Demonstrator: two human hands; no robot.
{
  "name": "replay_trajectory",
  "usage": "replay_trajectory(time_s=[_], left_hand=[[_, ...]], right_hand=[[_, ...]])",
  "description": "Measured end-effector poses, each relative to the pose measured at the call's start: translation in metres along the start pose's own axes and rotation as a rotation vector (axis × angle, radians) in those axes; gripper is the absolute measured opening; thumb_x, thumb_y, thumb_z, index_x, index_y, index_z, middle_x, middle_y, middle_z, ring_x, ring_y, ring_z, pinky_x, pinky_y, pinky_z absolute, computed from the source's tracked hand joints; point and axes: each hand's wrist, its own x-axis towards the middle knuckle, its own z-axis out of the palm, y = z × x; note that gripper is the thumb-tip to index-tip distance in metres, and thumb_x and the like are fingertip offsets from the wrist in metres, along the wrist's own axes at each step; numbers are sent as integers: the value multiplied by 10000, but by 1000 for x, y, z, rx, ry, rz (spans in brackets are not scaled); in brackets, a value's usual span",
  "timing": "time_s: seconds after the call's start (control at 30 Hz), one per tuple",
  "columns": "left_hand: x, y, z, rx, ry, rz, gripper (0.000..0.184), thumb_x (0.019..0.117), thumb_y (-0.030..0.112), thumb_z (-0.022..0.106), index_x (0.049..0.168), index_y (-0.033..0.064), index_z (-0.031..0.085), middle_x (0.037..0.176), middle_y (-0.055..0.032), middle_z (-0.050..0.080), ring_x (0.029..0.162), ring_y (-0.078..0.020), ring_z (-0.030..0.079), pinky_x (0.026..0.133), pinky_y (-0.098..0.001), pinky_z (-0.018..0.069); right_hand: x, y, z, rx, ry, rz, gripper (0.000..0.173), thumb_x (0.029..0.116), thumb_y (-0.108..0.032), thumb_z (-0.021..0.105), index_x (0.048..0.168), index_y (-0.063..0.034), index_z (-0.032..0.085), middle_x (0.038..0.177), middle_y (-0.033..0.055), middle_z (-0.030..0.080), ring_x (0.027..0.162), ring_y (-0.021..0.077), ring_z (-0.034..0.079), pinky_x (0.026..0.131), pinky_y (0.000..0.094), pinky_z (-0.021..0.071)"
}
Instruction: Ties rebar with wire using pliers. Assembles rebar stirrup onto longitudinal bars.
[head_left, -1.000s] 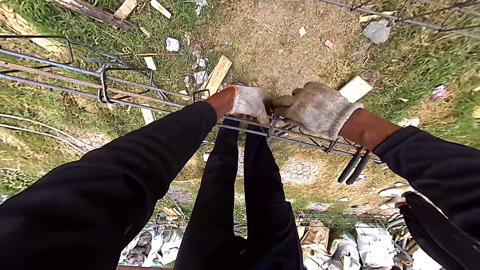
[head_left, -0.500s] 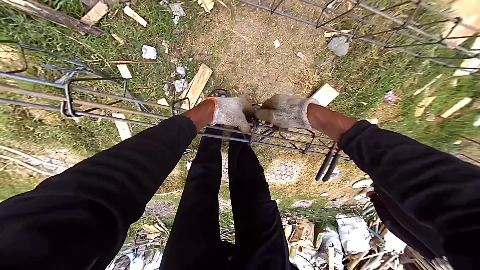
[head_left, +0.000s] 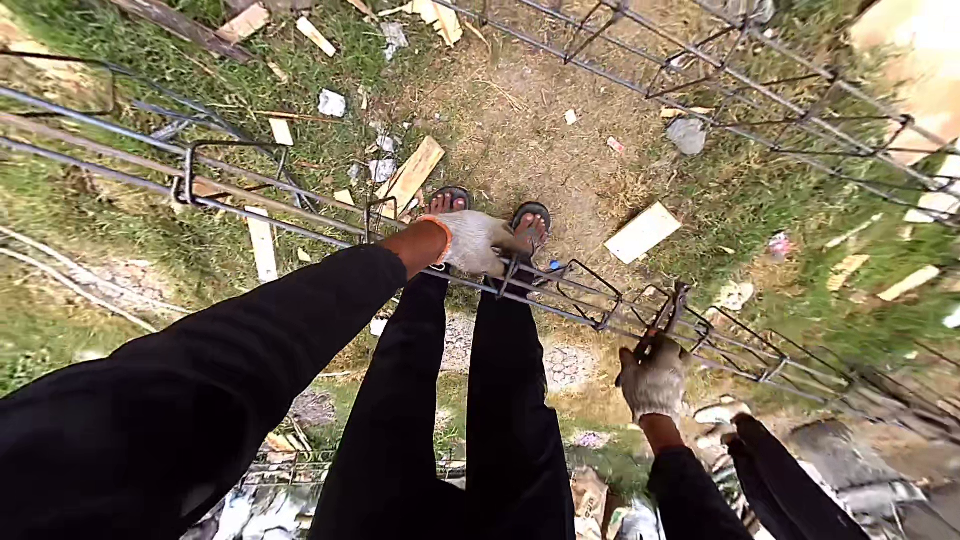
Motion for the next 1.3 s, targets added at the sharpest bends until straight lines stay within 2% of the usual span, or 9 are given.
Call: replay_trajectory(time_s=[0.27, 0.5, 0.57, 0.73, 1.0, 1.07, 1.13, 1.23, 1.3], left_hand=[[0, 6, -1, -131, -7, -68, 529, 902, 290, 754, 1415, 311, 632, 1450, -14, 596, 1195, -224, 640, 1007, -529, 512], [-2, 8, 1, -175, 28, -68, 475, 916, 231, 731, 1382, 290, 662, 1389, -16, 645, 1231, -218, 632, 1051, -533, 486], [-1, 7, 1, -182, 36, -48, 457, 894, 225, 746, 1344, 283, 691, 1323, -19, 681, 1192, -208, 650, 1027, -515, 503], [-7, 9, 0, -108, 32, -47, 322, 888, 290, 759, 1208, 250, 747, 1039, -24, 736, 974, -197, 684, 859, -501, 534], [-3, -5, 3, -51, 35, 51, 328, 903, 316, 746, 1221, 235, 738, 1057, -43, 731, 1000, -217, 683, 876, -507, 529], [22, -51, 59, 24, 651, 500, 301, 813, 495, 671, 964, 260, 784, 725, 55, 676, 629, -87, 628, 516, -344, 503], [-9, -2, 6, -61, 19, 71, 324, 928, 278, 727, 1244, 202, 729, 1057, -73, 726, 999, -242, 680, 879, -516, 523], [-11, 4, 9, -49, 6, 28, 336, 923, 259, 722, 1252, 195, 721, 1092, -78, 722, 1033, -256, 677, 890, -541, 524], [-9, 2, 13, -31, 28, 56, 358, 916, 261, 726, 1268, 207, 704, 1102, -81, 713, 1036, -263, 673, 887, -544, 523]], right_hand=[[11, -9, -70, 610, -324, 31, 306, 857, -62, 662, 1150, -5, 594, 777, 146, 668, 576, 263, 659, 514, 432, 586], [41, -102, -149, 66, -731, -653, 183, 817, -176, 732, 997, -194, 702, 779, 16, 680, 587, 167, 611, 477, 383, 497], [42, -140, -155, -193, -606, -927, 307, 784, -81, 668, 1045, -235, 719, 825, -43, 674, 608, 136, 597, 493, 410, 488], [45, -211, -146, -857, -235, -1484, 438, 786, -54, 767, 1201, -186, 718, 1171, 161, 647, 962, 435, 642, 787, 670, 485], [3, -253, -136, -1314, -22, -1475, 229, 825, -99, 774, 1043, -104, 706, 1033, 210, 643, 958, 485, 602, 983, 795, 312], [-5, -258, -133, -1391, -29, -1466, 147, 864, -112, 734, 1006, -100, 695, 997, 197, 635, 925, 457, 603, 962, 776, 323], [-10, -266, -127, -1436, -41, -1422, 81, 900, -92, 693, 981, -85, 687, 989, 197, 637, 930, 449, 611, 998, 777, 294], [-9, -275, -119, -1474, -44, -1381, 34, 937, -112, 634, 959, -93, 652, 958, 195, 627, 929, 433, 618, 994, 750, 326], [-9, -279, -123, -1510, -138, -1399, 104, 954, -107, 635, 1046, -130, 676, 949, 189, 623, 882, 417, 635, 749, 618, 469]])
